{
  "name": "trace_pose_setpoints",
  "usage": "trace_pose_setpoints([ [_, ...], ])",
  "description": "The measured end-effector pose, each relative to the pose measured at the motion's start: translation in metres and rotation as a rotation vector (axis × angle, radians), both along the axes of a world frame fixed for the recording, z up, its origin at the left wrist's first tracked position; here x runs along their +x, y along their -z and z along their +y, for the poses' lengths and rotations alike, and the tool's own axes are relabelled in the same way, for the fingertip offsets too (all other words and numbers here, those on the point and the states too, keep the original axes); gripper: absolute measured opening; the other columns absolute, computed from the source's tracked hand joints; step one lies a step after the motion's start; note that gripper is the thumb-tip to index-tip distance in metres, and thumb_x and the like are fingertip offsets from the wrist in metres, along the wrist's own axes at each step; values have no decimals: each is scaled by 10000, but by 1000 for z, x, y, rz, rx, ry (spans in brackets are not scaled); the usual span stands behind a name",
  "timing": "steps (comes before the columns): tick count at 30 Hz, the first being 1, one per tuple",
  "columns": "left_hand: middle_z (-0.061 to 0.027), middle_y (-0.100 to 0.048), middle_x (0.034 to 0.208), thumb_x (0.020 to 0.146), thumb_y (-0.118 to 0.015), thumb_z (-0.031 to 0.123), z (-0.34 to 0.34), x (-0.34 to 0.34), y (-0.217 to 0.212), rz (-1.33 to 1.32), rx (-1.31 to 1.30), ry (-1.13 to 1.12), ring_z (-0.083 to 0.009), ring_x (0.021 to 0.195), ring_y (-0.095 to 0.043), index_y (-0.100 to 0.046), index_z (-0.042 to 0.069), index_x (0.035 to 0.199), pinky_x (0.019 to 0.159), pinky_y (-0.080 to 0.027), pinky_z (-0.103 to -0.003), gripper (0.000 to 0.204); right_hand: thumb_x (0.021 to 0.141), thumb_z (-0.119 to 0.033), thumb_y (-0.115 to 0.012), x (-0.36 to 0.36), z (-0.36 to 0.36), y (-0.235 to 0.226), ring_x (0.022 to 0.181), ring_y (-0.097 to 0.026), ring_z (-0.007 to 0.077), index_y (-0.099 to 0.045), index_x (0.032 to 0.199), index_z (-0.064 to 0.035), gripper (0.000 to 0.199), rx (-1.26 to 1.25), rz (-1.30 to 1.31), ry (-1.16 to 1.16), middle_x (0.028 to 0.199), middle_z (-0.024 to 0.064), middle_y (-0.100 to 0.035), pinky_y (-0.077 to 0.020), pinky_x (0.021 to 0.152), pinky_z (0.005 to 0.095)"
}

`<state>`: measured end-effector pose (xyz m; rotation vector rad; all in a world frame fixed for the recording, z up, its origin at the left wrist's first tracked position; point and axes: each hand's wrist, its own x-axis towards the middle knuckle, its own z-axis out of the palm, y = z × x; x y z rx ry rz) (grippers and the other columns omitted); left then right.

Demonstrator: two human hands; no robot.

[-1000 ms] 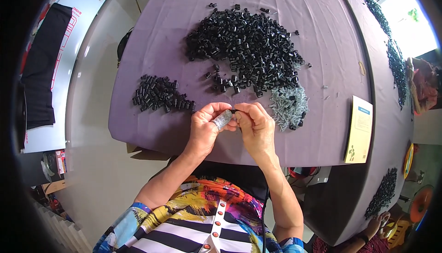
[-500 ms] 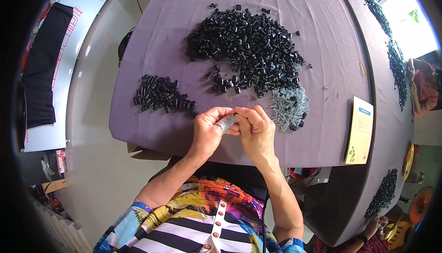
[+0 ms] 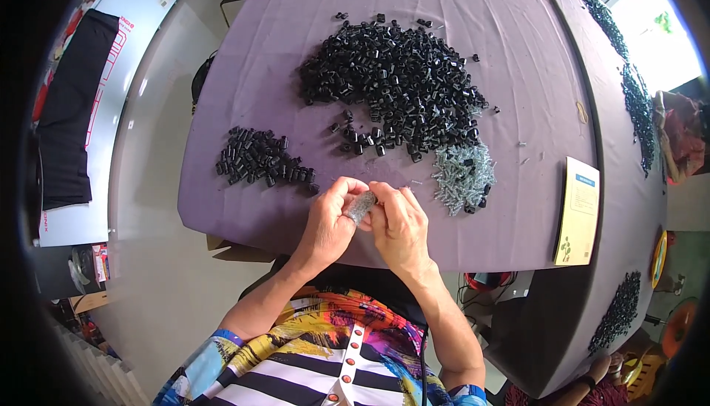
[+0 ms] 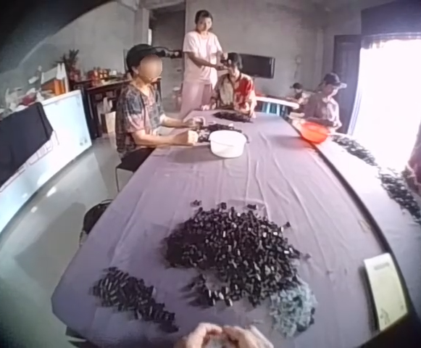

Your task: The person assembles small plastic components by hand, inserting metal springs into plastic housings.

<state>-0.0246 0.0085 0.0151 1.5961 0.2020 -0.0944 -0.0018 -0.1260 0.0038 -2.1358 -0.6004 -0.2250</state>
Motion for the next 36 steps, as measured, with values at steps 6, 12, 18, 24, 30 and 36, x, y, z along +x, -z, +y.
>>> trace_pose_setpoints([
  [6, -32, -632, 726, 877, -509, -46, 4, 2, 7, 25, 184, 25, -44, 580, -535, -583, -1, 966, 473, -435, -209, 125, 744, 29, -636, -4, 0, 7, 761, -579, 293, -589, 1070, -13, 332, -73, -30, -12, 919, 121, -633, -483, 701, 377],
  [12, -7, -630, 721, 857, -513, -64, 4, 1, 20, -61, 76, -34, -27, 527, -503, -629, 7, 941, 420, -392, -205, 160, 738, 0, -665, -4, 1, 12, 779, -553, 301, -638, 991, -5, 254, -18, -95, 62, 921, 127, -605, -467, 699, 385],
  [18, -4, -621, 697, 868, -504, -56, 1, -2, 19, -49, 171, -32, -28, 499, -504, -630, 19, 926, 390, -400, -198, 156, 737, -3, -664, -4, -1, 16, 783, -537, 308, -646, 948, -8, 212, -6, -72, 44, 918, 120, -580, -451, 686, 383],
  [24, -10, -627, 699, 878, -501, -67, 4, -2, 12, 33, 104, 14, -42, 526, -555, -628, 16, 913, 416, -458, -208, 155, 744, 7, -646, -6, 2, 17, 775, -517, 313, -633, 947, -24, 206, -38, -119, 77, 902, 112, -564, -445, 673, 394],
  [30, -21, -634, 715, 867, -499, -89, 4, -1, 11, 80, 45, 21, -52, 562, -585, -635, 12, 918, 455, -498, -215, 177, 752, -3, -663, -6, 3, 20, 770, -514, 296, -651, 904, -21, 153, -51, -89, 97, 832, 94, -564, -431, 682, 381],
  [36, -25, -632, 713, 859, -482, -99, 5, 1, 11, 30, 160, 54, -60, 567, -593, -633, 6, 922, 470, -512, -219, 194, 732, 5, -667, -5, 3, 18, 759, -524, 295, -653, 909, -25, 180, -97, -97, 96, 830, 92, -569, -446, 676, 382],
])
